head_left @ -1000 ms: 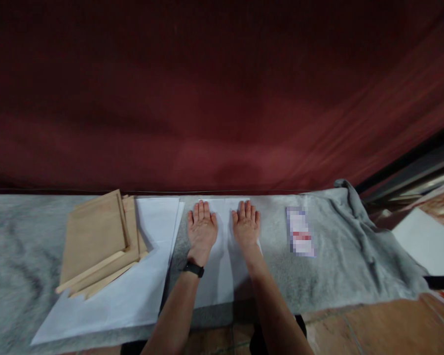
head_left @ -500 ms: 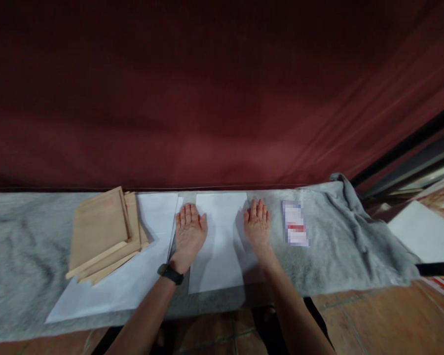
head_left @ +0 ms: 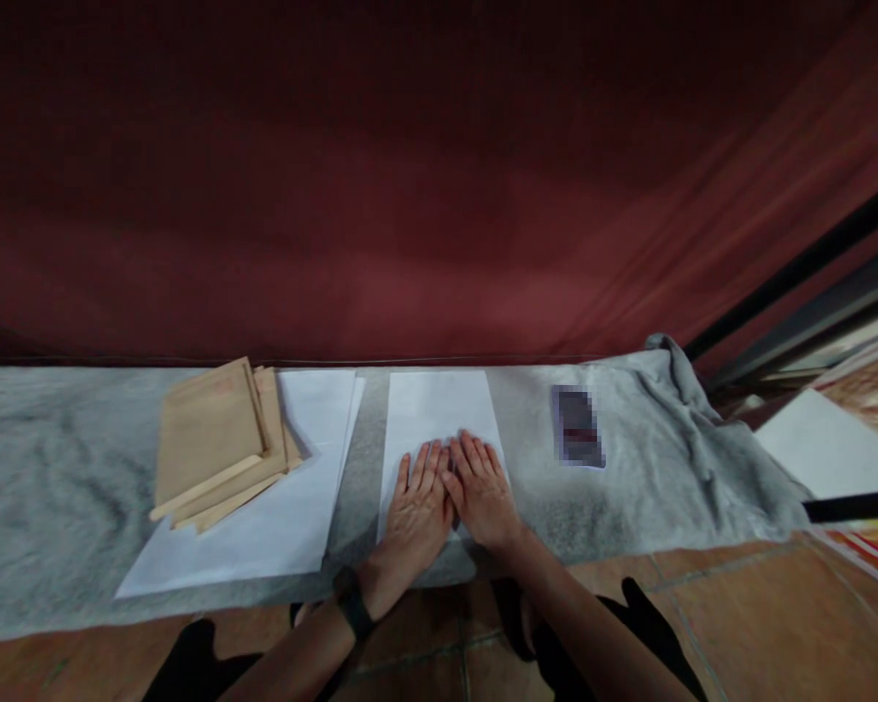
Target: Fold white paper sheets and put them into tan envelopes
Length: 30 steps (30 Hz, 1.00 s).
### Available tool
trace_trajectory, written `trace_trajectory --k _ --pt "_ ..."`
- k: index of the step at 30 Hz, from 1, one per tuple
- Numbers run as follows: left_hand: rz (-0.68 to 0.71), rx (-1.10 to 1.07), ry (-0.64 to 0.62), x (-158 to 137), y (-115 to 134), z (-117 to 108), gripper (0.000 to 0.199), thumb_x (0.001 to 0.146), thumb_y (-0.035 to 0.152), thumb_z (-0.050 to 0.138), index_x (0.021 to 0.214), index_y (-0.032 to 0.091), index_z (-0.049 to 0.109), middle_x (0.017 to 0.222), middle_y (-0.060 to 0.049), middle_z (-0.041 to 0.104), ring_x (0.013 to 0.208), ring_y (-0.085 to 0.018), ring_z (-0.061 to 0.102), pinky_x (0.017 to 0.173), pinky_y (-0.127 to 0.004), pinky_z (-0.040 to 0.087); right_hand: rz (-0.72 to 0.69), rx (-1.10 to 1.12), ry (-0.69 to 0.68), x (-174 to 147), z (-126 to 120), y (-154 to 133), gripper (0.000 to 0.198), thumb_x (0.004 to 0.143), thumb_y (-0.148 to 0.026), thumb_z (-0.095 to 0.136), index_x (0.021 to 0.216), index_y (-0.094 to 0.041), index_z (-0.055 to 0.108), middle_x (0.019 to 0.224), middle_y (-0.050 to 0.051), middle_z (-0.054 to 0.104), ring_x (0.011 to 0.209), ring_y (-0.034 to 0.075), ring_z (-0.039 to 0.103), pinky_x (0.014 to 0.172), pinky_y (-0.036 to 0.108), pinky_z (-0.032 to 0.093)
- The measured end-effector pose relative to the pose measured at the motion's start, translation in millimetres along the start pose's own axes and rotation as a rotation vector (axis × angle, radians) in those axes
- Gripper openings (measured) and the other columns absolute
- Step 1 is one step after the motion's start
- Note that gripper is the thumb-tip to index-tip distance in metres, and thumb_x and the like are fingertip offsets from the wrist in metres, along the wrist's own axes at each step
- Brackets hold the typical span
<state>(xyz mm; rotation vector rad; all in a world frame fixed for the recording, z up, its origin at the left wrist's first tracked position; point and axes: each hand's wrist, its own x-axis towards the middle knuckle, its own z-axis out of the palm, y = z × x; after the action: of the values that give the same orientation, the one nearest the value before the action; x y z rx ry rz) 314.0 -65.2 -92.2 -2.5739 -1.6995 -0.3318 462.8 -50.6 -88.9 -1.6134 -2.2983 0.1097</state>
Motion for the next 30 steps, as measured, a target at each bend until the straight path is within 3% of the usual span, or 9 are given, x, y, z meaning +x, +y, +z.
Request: trace_trajectory --k 7,13,19,25,30 --pt "-0.043 -0.033 -0.062 -10 -16 -17 0.06 0.101 0.043 0.044 0.157 0.023 0.038 0.165 -0.01 0.032 0.155 -0.032 0.024 0.124 -0.065 0.013 0.017 -0.056 0.01 -8 -7 24 0.054 0.105 -0.039 0.043 0.156 -0.02 0.04 0.165 0.01 0.034 0.152 0.027 0.032 0.124 0.048 0.026" --pt "0.068 -0.069 -0.172 -21 -30 -32 0.068 0.095 0.053 0.054 0.156 0.027 0.039 0.166 -0.011 0.029 0.155 -0.034 0.023 0.122 -0.067 0.012 0.0 -0.023 -0.065 -3 -27 63 0.05 0.104 -0.034 0.045 0.152 -0.021 0.047 0.162 0.008 0.041 0.149 0.025 0.038 0.123 0.047 0.031" --pt "0.162 -0.139 -0.342 -27 -33 -49 0.072 0.086 0.034 0.059 0.155 0.022 0.04 0.166 -0.014 0.028 0.154 -0.03 0.026 0.123 -0.063 0.019 -0.081 0.142 -0.152 1 -50 88 0.052 0.098 -0.015 0.041 0.149 -0.018 0.051 0.156 0.007 0.049 0.144 0.017 0.045 0.123 0.039 0.035" --pt "0.211 -0.084 -0.35 -33 -28 -50 0.068 0.082 0.011 0.048 0.149 0.019 0.048 0.163 -0.012 0.036 0.151 -0.025 0.035 0.125 -0.052 0.025 -0.039 0.289 -0.285 1 -57 98 0.069 0.085 -0.005 0.043 0.153 -0.019 0.045 0.162 0.006 0.041 0.15 0.016 0.036 0.126 0.04 0.028" --pt "0.212 -0.059 -0.299 -40 -29 -47 0.074 0.082 0.001 0.038 0.153 0.024 0.043 0.166 -0.007 0.031 0.153 -0.022 0.029 0.126 -0.05 0.024 -0.026 0.397 -0.381 4 -62 105 0.073 0.081 -0.003 0.047 0.151 -0.025 0.049 0.164 0.004 0.037 0.153 0.02 0.031 0.126 0.045 0.025"
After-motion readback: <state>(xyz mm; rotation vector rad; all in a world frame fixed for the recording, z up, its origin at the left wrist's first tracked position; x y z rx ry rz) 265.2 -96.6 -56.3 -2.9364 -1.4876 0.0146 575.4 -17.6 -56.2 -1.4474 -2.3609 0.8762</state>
